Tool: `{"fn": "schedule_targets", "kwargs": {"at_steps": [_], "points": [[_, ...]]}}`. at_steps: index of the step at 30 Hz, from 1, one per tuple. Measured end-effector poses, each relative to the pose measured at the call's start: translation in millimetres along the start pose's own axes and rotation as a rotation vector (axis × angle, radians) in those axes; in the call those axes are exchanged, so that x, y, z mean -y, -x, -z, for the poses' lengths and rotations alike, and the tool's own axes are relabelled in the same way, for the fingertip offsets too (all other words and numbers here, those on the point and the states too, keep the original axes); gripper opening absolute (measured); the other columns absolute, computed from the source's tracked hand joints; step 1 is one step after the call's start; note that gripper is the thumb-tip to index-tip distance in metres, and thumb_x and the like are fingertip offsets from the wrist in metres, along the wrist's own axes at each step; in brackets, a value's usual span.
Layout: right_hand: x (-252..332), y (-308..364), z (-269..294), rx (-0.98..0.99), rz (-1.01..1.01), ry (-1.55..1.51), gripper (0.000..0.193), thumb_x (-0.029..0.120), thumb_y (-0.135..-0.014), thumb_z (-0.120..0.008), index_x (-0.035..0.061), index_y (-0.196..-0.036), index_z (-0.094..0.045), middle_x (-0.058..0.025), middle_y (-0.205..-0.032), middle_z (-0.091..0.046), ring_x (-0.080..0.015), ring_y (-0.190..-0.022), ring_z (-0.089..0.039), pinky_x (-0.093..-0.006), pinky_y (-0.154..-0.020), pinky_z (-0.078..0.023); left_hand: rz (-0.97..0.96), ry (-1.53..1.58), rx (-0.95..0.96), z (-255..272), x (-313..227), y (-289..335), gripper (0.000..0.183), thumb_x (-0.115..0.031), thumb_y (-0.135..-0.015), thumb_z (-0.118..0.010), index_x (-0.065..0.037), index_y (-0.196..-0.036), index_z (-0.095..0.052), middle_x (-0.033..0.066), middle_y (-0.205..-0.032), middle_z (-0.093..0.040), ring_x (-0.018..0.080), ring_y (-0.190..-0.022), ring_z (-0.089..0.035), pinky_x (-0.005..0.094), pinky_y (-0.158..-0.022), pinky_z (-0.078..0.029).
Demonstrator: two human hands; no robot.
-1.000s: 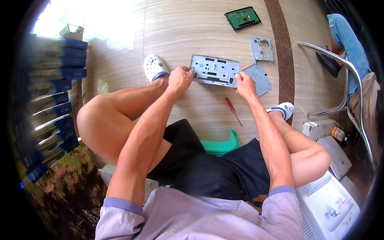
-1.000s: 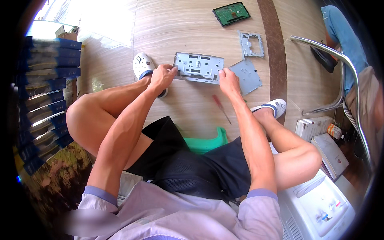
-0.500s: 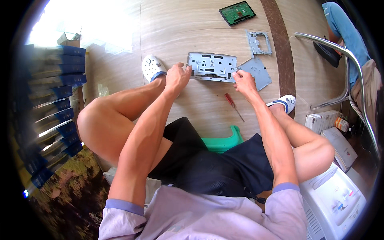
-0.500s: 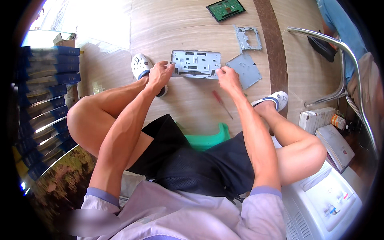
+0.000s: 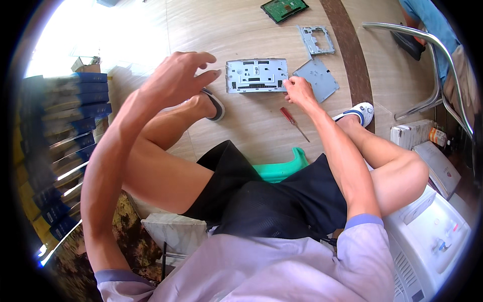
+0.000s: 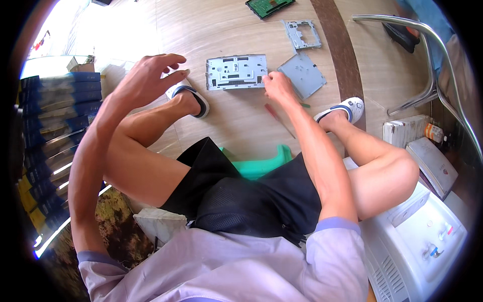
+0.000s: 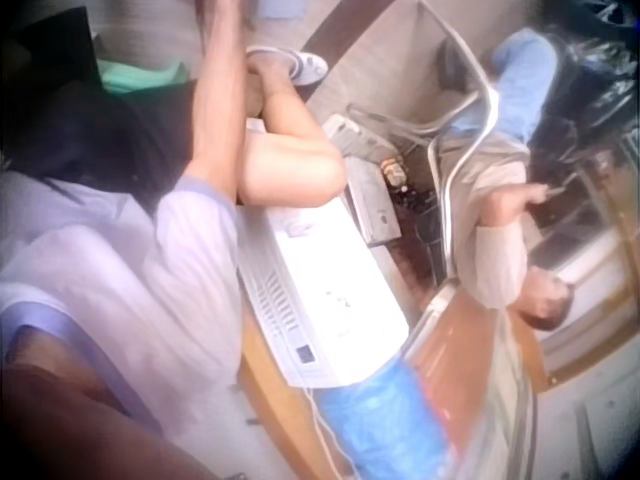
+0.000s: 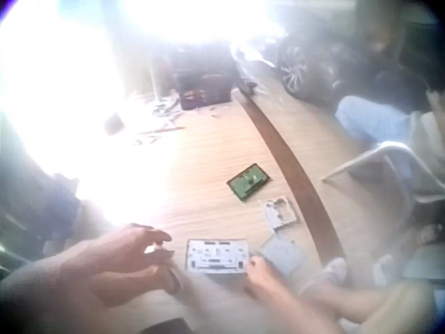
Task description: The person assembles a metal electronic casing by fitting the metal panels together and driving screws into the housing using a screwdriver.
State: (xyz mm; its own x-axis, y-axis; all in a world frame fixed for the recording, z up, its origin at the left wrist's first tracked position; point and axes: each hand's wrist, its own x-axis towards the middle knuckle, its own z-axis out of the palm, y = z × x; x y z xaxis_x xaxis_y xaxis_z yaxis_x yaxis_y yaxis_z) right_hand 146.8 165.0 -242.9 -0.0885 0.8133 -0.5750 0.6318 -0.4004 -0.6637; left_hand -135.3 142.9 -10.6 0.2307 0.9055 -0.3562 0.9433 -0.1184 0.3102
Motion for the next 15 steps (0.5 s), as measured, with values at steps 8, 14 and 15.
{"fn": "schedule_targets", "kwargs": {"at_steps": [8,14,15], "points": [[14.2,5.4,-4.8,0.054,-0.033,-0.069,0.034,0.026,-0.095,-0.055,-0.0061,-0.102,-0.064,-0.0137,-0.083,-0.069,-0.0199,-0.067,-0.070,-0.0297,-0.055,-0.057,-0.285,-0.490,0.090,-28.6,-50.1,4.4,0.011,-0.014,-0.078,-0.067,-0.010,-0.088,-0.069,0.0043,-0.084,-0.069,0.0231,-0.086,-0.067,0.0355,-0.072,-0.052],[-5.2,0.0,-6.9,0.037,-0.010,-0.116,0.034,0.027,-0.096,-0.055,-0.0058,-0.102,-0.063,-0.0147,-0.083,-0.068,-0.0205,-0.066,-0.070,-0.0302,-0.052,-0.056,-0.808,-0.283,0.414,-60.0,-129.0,52.6,0.012,-0.019,-0.076,-0.063,-0.012,-0.078,-0.072,0.0004,-0.074,-0.068,0.0187,-0.075,-0.064,0.0383,-0.068,-0.044],[-17.8,-0.3,8.1,0.032,-0.028,-0.069,0.034,0.027,-0.096,-0.055,-0.0058,-0.102,-0.063,-0.0147,-0.083,-0.068,-0.0205,-0.066,-0.070,-0.0302,-0.052,-0.056,-0.866,-0.334,0.390,-76.6,-135.0,51.7,0.014,-0.019,-0.081,-0.062,-0.014,-0.081,-0.074,-0.0023,-0.077,-0.069,0.0184,-0.078,-0.064,0.0393,-0.073,-0.043]]}}
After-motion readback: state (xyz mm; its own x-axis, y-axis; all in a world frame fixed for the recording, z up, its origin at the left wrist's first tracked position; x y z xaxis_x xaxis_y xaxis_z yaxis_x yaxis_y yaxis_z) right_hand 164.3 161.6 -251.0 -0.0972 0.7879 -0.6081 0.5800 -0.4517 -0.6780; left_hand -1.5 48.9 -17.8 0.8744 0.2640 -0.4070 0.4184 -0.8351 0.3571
